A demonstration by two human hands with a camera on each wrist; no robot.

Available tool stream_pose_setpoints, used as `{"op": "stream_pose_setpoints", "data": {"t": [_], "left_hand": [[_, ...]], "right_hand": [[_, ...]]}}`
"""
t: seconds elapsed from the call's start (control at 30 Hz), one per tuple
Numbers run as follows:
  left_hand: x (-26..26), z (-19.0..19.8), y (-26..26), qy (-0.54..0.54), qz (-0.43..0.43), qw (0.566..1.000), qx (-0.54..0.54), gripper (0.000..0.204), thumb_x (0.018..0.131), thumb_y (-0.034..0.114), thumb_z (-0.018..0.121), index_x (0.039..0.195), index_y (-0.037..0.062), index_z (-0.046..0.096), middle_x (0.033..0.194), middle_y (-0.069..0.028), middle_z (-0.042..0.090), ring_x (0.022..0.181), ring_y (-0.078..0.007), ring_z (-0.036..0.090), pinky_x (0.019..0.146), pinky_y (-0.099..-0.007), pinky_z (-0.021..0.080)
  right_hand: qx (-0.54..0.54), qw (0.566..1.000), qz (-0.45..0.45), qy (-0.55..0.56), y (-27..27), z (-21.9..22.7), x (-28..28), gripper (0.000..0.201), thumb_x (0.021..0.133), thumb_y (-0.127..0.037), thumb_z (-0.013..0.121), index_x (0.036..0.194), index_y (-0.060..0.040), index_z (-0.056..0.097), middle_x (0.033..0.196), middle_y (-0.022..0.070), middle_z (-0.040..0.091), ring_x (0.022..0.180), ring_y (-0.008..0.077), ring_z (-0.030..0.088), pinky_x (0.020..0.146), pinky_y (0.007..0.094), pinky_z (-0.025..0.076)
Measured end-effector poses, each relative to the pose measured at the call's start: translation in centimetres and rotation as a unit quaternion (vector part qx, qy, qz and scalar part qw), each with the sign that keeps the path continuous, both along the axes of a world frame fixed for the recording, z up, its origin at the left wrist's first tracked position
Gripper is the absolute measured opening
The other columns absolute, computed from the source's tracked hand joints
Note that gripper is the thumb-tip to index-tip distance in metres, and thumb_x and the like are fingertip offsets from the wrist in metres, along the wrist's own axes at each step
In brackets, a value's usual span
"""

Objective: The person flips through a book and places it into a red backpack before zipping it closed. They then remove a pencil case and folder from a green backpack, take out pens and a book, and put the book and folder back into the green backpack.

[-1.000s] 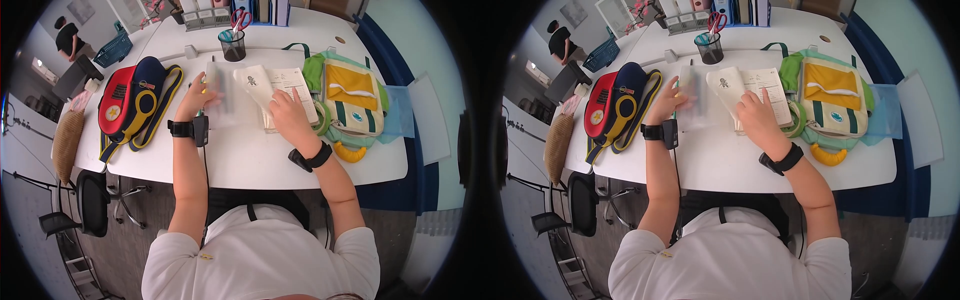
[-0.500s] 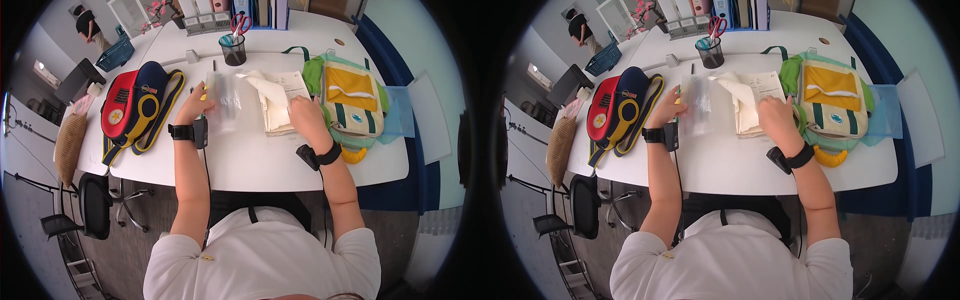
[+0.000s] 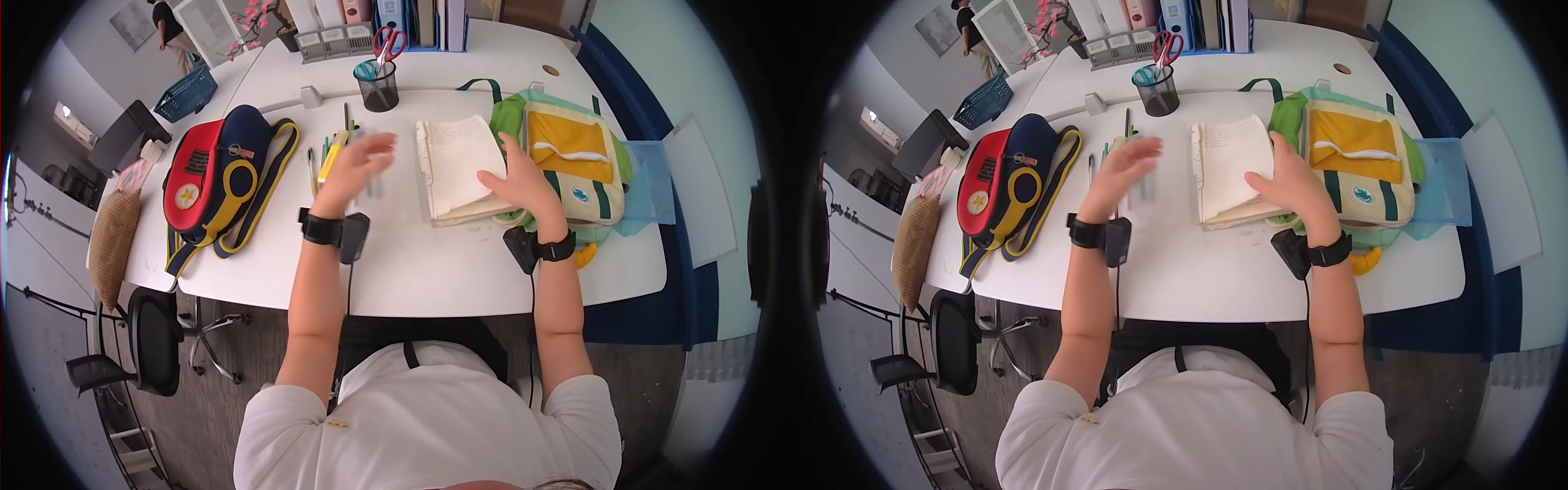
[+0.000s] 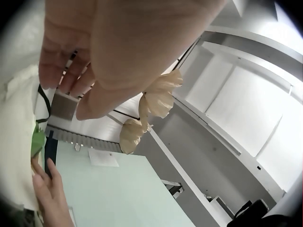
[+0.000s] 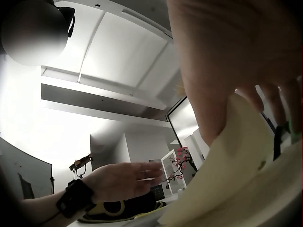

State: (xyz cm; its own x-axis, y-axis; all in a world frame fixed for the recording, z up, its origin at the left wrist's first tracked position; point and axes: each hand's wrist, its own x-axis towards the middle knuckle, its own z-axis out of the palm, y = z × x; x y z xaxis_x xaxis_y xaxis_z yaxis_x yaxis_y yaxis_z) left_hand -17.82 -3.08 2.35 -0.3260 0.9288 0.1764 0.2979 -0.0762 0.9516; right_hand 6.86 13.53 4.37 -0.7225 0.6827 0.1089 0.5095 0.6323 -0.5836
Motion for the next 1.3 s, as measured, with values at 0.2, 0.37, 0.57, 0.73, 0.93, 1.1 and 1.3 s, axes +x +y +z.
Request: {"op": "stream_pose_setpoints", "data": {"t": [0.2,0.37,0.57,0.73,0.93,1.1,1.3], "left_hand": [[6.2,-1.6,2.0,-0.056,0.016,0.995,-0.087,0.056,0.085,0.019,0.058,0.131,-0.0043,0.038,0.127,-0.0169,0.048,0.121,-0.0215,0.043,0.100,-0.0306,0.033],[7.5,-1.7,2.9,-0.200,0.042,0.976,-0.076,0.064,0.084,0.016,0.058,0.136,-0.0064,0.027,0.131,-0.0204,0.042,0.122,-0.0243,0.042,0.100,-0.0328,0.035],[6.6,-4.6,5.1,-0.283,-0.019,0.955,-0.090,0.061,0.085,0.011,0.055,0.135,-0.0066,0.023,0.122,-0.0185,0.048,0.112,-0.0230,0.050,0.094,-0.0330,0.043],[7.3,-3.8,4.4,-0.228,0.004,0.973,-0.038,0.058,0.085,0.003,0.052,0.134,-0.0034,0.022,0.123,-0.0172,0.048,0.109,-0.0216,0.052,0.091,-0.0321,0.045],[6.0,-0.5,3.0,-0.375,-0.019,0.919,0.118,0.059,0.087,0.000,0.051,0.137,0.0028,0.020,0.127,-0.0150,0.046,0.112,-0.0202,0.051,0.091,-0.0305,0.046],[5.4,-0.7,2.6,-0.352,-0.029,0.927,0.129,0.062,0.089,0.003,0.051,0.140,0.0063,0.017,0.130,-0.0117,0.045,0.115,-0.0184,0.049,0.094,-0.0313,0.045],[5.4,-0.5,2.5,-0.331,-0.038,0.931,0.147,0.060,0.089,0.003,0.051,0.139,0.0078,0.020,0.130,-0.0105,0.045,0.115,-0.0183,0.049,0.095,-0.0309,0.043]], "right_hand": [[0.002,0.998,-0.019,-0.066,1.0,-0.5,0.1,0.083,0.077,-0.038,0.060,0.137,0.0057,0.023,0.120,0.0269,0.051,0.109,0.0381,0.052,0.091,0.0393,0.043],[0.064,0.996,-0.011,-0.059,1.4,-2.3,-0.4,0.068,0.080,-0.032,0.056,0.132,0.0029,0.029,0.103,0.0270,0.059,0.095,0.0398,0.058,0.081,0.0429,0.047],[0.064,0.998,0.006,-0.012,1.1,-2.1,-0.3,0.069,0.080,-0.031,0.057,0.132,0.0038,0.029,0.109,0.0293,0.056,0.101,0.0409,0.055,0.085,0.0417,0.045],[-0.049,0.996,0.003,0.070,1.6,-2.2,-0.4,0.066,0.085,-0.036,0.055,0.131,0.0053,0.033,0.115,0.0258,0.055,0.104,0.0366,0.055,0.089,0.0375,0.043],[-0.342,0.879,0.035,0.331,1.6,-1.5,-1.4,0.050,0.097,-0.035,0.038,0.128,0.0032,0.041,0.116,0.0139,0.057,0.104,0.0197,0.056,0.091,0.0289,0.041],[-0.493,0.759,0.110,0.410,-0.3,-0.7,-1.9,0.035,0.098,-0.028,0.038,0.115,-0.0008,0.051,0.101,0.0051,0.060,0.089,0.0085,0.057,0.078,0.0219,0.045],[-0.362,0.834,0.093,0.407,0.3,-1.3,-1.7,0.025,0.098,-0.020,0.040,0.099,0.0002,0.054,0.089,0.0029,0.059,0.079,0.0077,0.057,0.071,0.0226,0.047]]}}
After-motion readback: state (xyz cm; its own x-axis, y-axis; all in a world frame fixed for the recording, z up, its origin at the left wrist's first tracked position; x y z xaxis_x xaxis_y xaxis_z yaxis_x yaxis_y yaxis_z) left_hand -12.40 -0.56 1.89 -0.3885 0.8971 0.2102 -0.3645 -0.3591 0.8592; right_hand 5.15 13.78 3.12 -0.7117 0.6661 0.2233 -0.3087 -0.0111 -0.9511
